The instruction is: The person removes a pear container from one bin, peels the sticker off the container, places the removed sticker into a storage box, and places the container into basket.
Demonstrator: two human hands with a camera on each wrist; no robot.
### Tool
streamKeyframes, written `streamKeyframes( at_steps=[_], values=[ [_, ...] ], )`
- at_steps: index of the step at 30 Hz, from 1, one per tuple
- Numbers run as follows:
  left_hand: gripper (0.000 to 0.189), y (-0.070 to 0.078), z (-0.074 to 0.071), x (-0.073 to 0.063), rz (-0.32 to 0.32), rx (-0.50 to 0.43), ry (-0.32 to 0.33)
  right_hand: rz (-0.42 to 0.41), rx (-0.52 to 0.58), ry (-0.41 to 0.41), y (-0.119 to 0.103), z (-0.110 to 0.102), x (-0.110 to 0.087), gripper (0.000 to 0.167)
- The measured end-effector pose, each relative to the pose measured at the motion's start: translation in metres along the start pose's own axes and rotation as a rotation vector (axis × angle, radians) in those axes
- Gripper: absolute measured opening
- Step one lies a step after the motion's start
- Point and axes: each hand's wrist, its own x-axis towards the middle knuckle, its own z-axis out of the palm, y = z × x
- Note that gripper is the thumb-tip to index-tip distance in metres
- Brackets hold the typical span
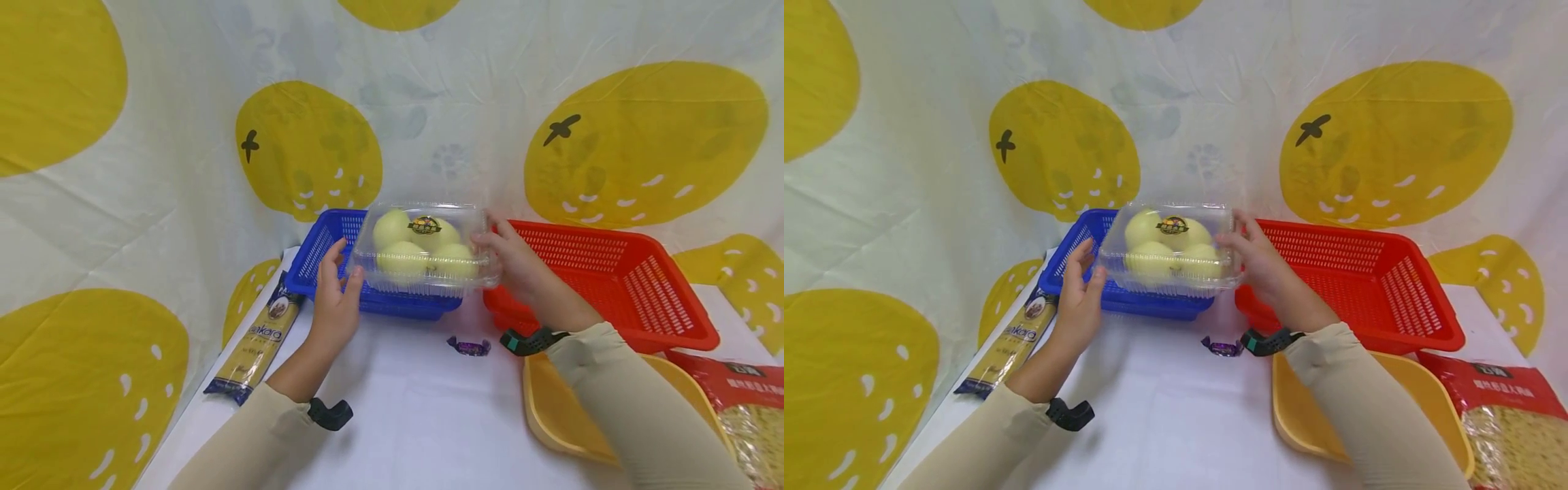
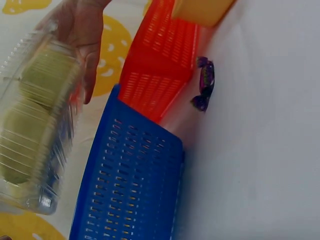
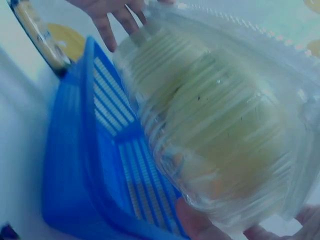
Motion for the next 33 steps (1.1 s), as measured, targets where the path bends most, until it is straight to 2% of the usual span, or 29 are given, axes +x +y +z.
streamKeyframes(
  at_steps=[10,14,17,22,29,33],
  values=[
    [0.058,-0.001,-0.024,-0.026,0.006,-0.046,-0.011,0.013,0.060,0.049,0.005,0.032,-0.019,0.084],
    [0.055,-0.001,-0.034,-0.037,0.010,-0.062,0.000,-0.009,0.034,0.064,0.007,0.043,-0.026,0.082],
    [0.054,0.000,-0.042,-0.045,-0.012,-0.065,0.002,0.001,0.021,0.073,0.009,0.051,-0.032,0.081],
    [0.053,0.002,-0.053,-0.058,-0.062,-0.055,-0.002,0.017,0.060,0.060,0.015,0.066,-0.044,0.080],
    [0.050,0.002,-0.065,-0.076,-0.075,-0.037,0.031,0.007,0.068,0.078,0.027,0.085,-0.061,0.085],
    [0.051,0.004,-0.072,-0.086,-0.107,-0.052,0.033,0.003,0.082,0.088,0.034,0.095,-0.069,0.084]
  ],
)
